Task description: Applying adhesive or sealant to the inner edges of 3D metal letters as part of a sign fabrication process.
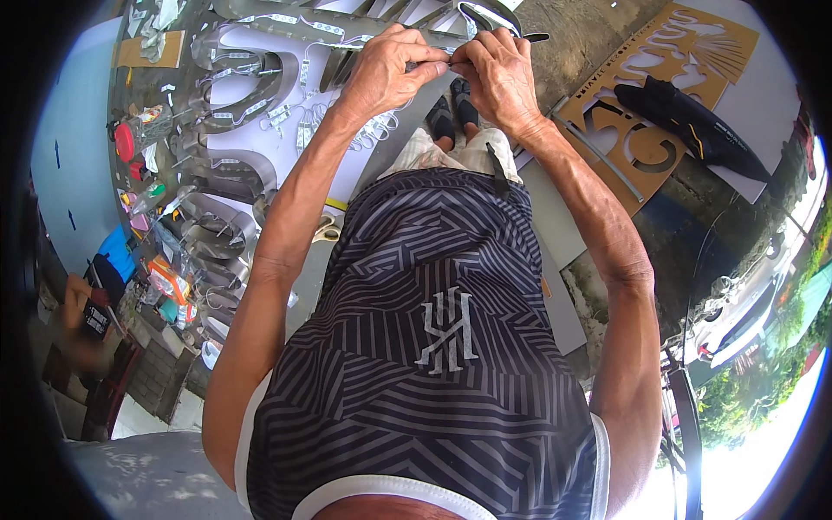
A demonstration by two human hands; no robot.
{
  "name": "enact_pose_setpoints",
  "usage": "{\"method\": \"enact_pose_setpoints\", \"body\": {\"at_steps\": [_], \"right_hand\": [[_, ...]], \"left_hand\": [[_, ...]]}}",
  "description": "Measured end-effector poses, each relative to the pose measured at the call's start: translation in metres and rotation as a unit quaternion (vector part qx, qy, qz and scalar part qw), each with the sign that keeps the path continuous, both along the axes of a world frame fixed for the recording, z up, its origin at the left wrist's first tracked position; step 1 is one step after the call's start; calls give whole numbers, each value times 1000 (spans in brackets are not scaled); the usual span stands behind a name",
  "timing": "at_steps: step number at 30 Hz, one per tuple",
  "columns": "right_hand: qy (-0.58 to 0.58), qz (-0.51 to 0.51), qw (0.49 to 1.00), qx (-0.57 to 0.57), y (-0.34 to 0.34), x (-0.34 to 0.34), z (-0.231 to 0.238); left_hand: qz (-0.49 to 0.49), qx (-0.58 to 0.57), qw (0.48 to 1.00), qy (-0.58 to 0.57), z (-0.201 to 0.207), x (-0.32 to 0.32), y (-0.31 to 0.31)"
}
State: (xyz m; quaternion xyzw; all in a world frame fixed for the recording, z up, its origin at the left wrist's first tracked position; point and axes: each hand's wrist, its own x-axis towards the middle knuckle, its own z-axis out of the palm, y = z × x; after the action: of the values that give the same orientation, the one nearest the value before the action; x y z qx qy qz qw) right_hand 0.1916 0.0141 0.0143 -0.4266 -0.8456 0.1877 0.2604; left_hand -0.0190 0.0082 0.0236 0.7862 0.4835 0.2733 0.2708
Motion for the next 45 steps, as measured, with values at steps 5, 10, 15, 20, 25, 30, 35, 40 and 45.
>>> {"method": "enact_pose_setpoints", "body": {"at_steps": [5,10,15,20,25,30,35,40,45], "right_hand": [[-10,17,999,-33,2,2,2],[75,54,989,-117,5,10,-3],[29,106,994,-16,5,9,5],[-12,90,993,76,2,3,-2],[4,87,990,112,3,7,-5],[59,50,997,-16,3,6,-2],[155,1,971,-184,4,4,-1],[149,-40,938,-310,3,7,12],[138,-35,943,-302,3,10,11]], "left_hand": [[-23,-15,999,20,1,-1,3],[-29,-121,991,-48,0,-10,11],[-8,-269,959,-91,4,-13,15],[16,-354,926,-132,5,-14,18],[14,-355,923,-144,2,-17,18],[-14,-313,939,-141,0,-19,14],[-28,-53,995,-77,-2,-14,2],[-10,-11,998,-65,-4,-7,-6],[-6,-19,997,-68,-4,-3,-7]]}}
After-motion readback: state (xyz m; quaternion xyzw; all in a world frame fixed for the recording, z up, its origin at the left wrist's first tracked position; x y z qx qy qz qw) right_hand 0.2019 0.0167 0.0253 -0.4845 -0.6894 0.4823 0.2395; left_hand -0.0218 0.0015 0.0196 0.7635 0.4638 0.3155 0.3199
